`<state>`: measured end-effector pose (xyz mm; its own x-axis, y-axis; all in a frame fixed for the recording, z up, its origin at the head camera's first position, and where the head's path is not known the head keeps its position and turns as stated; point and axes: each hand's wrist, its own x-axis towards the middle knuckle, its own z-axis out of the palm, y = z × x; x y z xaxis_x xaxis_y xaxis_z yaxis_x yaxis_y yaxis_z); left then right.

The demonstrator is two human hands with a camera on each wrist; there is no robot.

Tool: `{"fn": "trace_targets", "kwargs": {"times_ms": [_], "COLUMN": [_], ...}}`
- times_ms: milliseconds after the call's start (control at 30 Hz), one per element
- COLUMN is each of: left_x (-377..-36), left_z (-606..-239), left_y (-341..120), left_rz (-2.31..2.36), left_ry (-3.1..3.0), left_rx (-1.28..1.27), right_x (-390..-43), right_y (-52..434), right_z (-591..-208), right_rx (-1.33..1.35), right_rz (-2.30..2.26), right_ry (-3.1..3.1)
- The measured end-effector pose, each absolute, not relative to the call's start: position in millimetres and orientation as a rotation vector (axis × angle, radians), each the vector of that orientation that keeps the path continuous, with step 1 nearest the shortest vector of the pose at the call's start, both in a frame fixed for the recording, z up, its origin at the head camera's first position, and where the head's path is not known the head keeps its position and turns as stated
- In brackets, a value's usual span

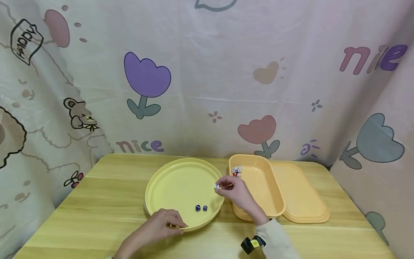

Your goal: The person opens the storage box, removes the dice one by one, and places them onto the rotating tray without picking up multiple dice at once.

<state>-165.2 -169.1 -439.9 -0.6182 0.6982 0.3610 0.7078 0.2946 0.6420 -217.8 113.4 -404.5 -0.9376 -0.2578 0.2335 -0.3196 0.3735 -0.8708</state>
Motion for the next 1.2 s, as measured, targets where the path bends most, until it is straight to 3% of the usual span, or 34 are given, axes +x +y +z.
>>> {"fn": "trace_targets", "kwargs": {"times_ms": [1200], "left_x": [-170], "left_z": [-442], "left_y": [-168], "left_rz": [-1.230], "left_ry": [-2.456], "left_rx": [-1.419], "right_x": [-214], "right_y": [105], "right_z": [-419], "right_rx": [0.558], "right_rz": [1.612], "right_ry": [-2.530]}}
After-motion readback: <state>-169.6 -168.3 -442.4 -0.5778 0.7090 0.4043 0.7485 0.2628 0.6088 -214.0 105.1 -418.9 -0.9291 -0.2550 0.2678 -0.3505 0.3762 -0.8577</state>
